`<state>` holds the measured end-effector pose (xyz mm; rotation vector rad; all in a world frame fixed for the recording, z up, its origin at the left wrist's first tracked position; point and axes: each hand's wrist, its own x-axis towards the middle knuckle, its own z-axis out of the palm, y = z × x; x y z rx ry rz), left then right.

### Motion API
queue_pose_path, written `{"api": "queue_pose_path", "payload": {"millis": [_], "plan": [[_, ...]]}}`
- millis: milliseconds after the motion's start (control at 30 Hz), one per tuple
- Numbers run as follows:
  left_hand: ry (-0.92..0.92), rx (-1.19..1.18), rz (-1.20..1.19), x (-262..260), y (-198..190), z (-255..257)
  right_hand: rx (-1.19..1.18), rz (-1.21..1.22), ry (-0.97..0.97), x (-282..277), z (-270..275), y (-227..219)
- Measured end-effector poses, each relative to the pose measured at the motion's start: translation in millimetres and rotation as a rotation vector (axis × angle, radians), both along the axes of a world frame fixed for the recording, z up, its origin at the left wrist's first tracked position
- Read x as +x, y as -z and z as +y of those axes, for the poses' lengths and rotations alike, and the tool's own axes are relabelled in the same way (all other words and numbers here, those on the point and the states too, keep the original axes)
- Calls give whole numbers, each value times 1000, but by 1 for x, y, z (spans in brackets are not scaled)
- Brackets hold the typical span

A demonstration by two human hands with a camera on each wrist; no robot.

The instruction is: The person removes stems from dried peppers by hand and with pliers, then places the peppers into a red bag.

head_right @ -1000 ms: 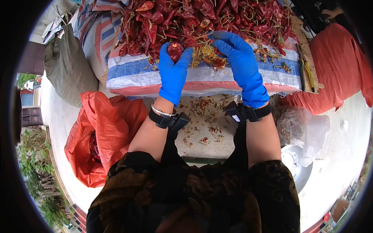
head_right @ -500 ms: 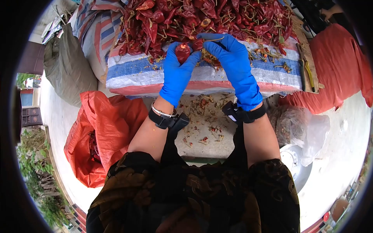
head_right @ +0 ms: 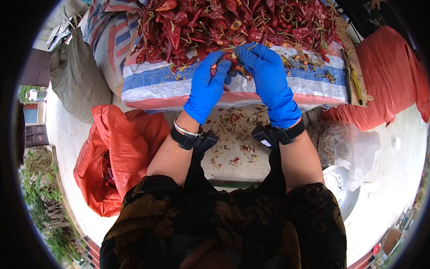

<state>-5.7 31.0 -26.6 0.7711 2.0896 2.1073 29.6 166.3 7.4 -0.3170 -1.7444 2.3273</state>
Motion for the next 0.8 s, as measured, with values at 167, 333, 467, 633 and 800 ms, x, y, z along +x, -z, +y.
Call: {"api": "queue_pose_path", "payload": {"millis": [167, 333, 467, 633, 800], "plan": [[48, 228, -178, 3, -11, 1, -517, 74, -179, -5, 6, 15], [-115, 376, -371, -8, -13, -7, 100, 157, 258, -8, 51, 2], [-277, 311, -379, -10, -23, -11, 1046, -27, 564, 4, 113, 0], [-351, 271, -368, -13, -21, -8, 1663, 25, 746, 1, 105, 19], [-313, 231, -387, -10, -19, -5, 1503, 157, 343, -17, 32, 32]]}}
